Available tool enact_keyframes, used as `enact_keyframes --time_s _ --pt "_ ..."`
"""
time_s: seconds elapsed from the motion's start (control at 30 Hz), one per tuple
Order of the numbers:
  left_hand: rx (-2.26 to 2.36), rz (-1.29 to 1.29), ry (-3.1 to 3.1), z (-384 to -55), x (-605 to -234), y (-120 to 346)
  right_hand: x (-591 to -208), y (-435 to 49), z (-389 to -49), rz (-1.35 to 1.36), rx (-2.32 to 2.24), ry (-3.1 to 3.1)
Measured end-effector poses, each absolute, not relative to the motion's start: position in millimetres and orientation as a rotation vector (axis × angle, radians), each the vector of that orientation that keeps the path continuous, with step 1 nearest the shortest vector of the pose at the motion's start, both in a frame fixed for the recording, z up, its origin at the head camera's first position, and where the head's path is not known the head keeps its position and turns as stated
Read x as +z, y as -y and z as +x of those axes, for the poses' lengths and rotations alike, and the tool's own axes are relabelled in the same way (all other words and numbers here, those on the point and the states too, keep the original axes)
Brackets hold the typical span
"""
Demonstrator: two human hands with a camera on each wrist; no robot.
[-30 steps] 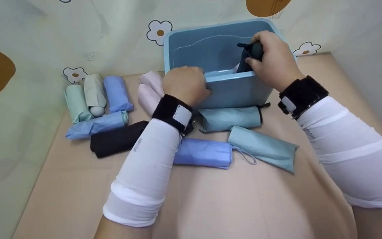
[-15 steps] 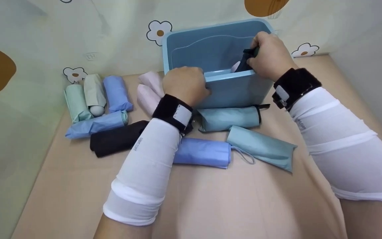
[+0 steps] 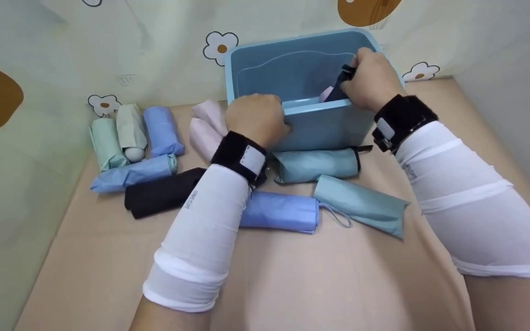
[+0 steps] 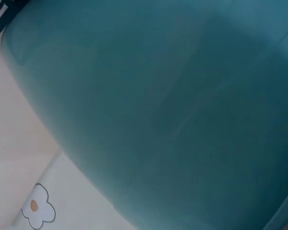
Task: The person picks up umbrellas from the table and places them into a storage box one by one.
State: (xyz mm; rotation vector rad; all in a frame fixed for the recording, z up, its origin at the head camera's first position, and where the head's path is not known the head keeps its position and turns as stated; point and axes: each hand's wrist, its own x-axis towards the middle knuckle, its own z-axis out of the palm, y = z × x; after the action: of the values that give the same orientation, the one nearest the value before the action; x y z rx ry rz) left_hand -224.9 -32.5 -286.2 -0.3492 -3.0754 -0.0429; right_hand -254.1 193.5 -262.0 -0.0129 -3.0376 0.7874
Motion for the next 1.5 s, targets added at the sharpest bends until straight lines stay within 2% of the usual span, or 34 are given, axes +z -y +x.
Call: enact_keyframes --time_s 0.4,0.67,1.5 --pt "-0.049 -0.354 3.060 -224.6 -287.5 32.7 -255.4 -194.1 -266.9 0.020 0.683 3.306" --pt "-0.040 -0.335 3.066 -226.6 -287.6 33.8 -262.6 -190.2 -264.4 0.015 0.758 3.118" --pt "-0.060 -0.341 3.055 -225.5 -288.4 30.9 -260.3 -191.4 -267.0 -0.010 0.673 3.293"
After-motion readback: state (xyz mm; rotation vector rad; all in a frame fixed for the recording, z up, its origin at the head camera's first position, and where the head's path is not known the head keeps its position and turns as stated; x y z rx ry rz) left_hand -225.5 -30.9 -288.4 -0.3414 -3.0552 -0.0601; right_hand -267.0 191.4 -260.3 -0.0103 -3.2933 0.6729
